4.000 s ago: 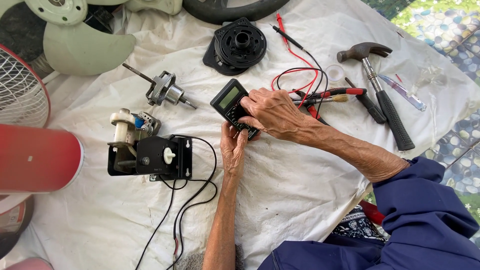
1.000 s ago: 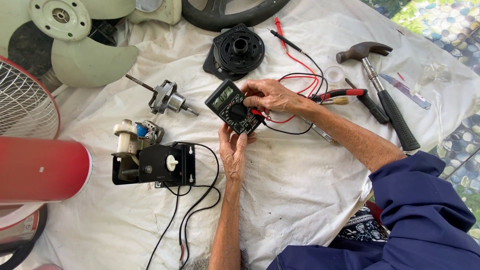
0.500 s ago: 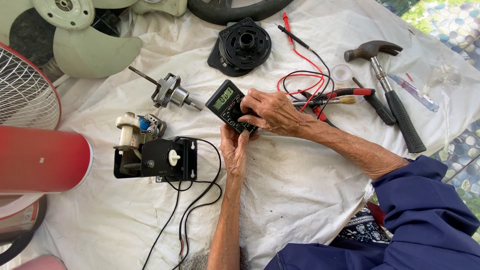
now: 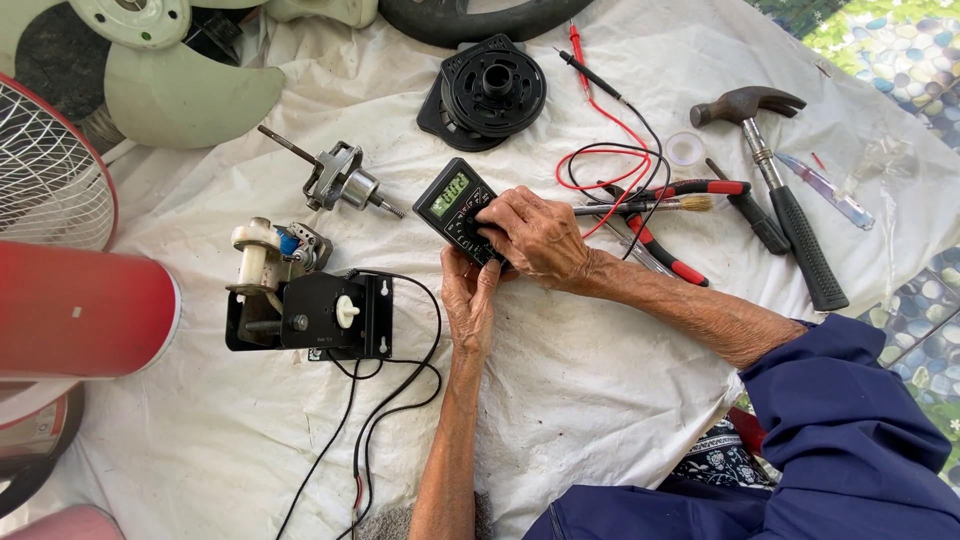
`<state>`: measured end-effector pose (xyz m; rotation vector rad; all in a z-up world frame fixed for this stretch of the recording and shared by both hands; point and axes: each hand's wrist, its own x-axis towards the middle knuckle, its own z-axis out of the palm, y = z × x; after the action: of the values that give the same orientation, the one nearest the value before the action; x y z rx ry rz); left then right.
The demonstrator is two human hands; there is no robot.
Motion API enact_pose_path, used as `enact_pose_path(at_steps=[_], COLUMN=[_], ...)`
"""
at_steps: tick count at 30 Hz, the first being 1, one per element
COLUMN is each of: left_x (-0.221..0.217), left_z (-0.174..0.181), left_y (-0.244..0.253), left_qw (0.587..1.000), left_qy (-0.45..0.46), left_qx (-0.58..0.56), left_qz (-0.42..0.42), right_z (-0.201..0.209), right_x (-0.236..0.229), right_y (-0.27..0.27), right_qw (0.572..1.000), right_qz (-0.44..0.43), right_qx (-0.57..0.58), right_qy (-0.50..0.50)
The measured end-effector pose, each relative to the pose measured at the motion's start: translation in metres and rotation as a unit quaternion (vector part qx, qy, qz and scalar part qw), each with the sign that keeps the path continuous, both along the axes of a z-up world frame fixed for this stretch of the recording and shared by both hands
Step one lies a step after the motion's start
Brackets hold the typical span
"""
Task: The person tests fan motor components with a multimeter on a table, handling the device and probes by hand. They then use a small brush to clean dust from an electrical switch box assembly.
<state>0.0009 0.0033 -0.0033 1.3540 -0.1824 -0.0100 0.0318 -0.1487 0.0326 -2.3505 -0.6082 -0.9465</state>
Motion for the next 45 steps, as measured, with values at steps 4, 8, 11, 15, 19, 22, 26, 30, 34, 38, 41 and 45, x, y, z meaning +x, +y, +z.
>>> enact_pose_path(at_steps=[4,8,11,15,19,22,26,30,34,38,41,45], left_x=[-0.002,-0.004,-0.003,-0.004,-0.004,-0.003,-0.003,-0.004,-0.004,-0.004,-0.003,-0.004], left_z=[0.008,0.015,0.014,0.018,0.015,0.013,0.013,0.006,0.017,0.011,0.012,0.015], left_y=[-0.001,-0.003,-0.004,-0.004,-0.004,-0.002,-0.003,-0.001,-0.004,-0.003,-0.004,-0.004], left_qw=[0.999,0.999,0.999,0.999,0.999,0.999,0.999,0.999,0.999,0.999,0.999,0.999], left_qy=[0.025,0.032,0.038,0.033,0.029,0.027,0.023,0.027,0.025,0.025,0.023,0.024], left_qx=[-0.029,-0.035,-0.036,-0.032,-0.041,-0.027,-0.027,-0.028,-0.038,-0.048,-0.046,-0.046], left_qz=[-0.009,-0.012,-0.011,-0.011,-0.011,-0.004,-0.002,0.001,-0.001,0.001,-0.001,-0.002], right_z=[0.003,0.014,0.016,0.012,0.017,0.020,0.021,0.019,0.023,0.022,0.016,0.014], right_x=[0.000,-0.002,-0.002,0.001,0.002,0.004,0.009,0.011,0.006,0.000,0.001,0.001], right_y=[-0.002,-0.003,-0.004,-0.005,-0.006,-0.010,-0.021,-0.025,-0.017,-0.009,-0.007,-0.008], right_qw=[1.000,0.998,0.996,0.994,0.994,0.998,0.982,0.978,0.980,0.997,0.999,0.999], right_qz=[0.002,0.012,0.025,0.035,0.044,0.053,0.105,0.085,0.111,0.055,0.032,0.026], right_qx=[-0.021,-0.052,-0.057,-0.060,-0.058,-0.038,0.128,0.154,0.132,0.042,0.016,0.017], right_qy=[-0.012,-0.046,-0.068,-0.081,-0.081,-0.025,0.086,0.115,0.098,0.023,-0.009,0.029])
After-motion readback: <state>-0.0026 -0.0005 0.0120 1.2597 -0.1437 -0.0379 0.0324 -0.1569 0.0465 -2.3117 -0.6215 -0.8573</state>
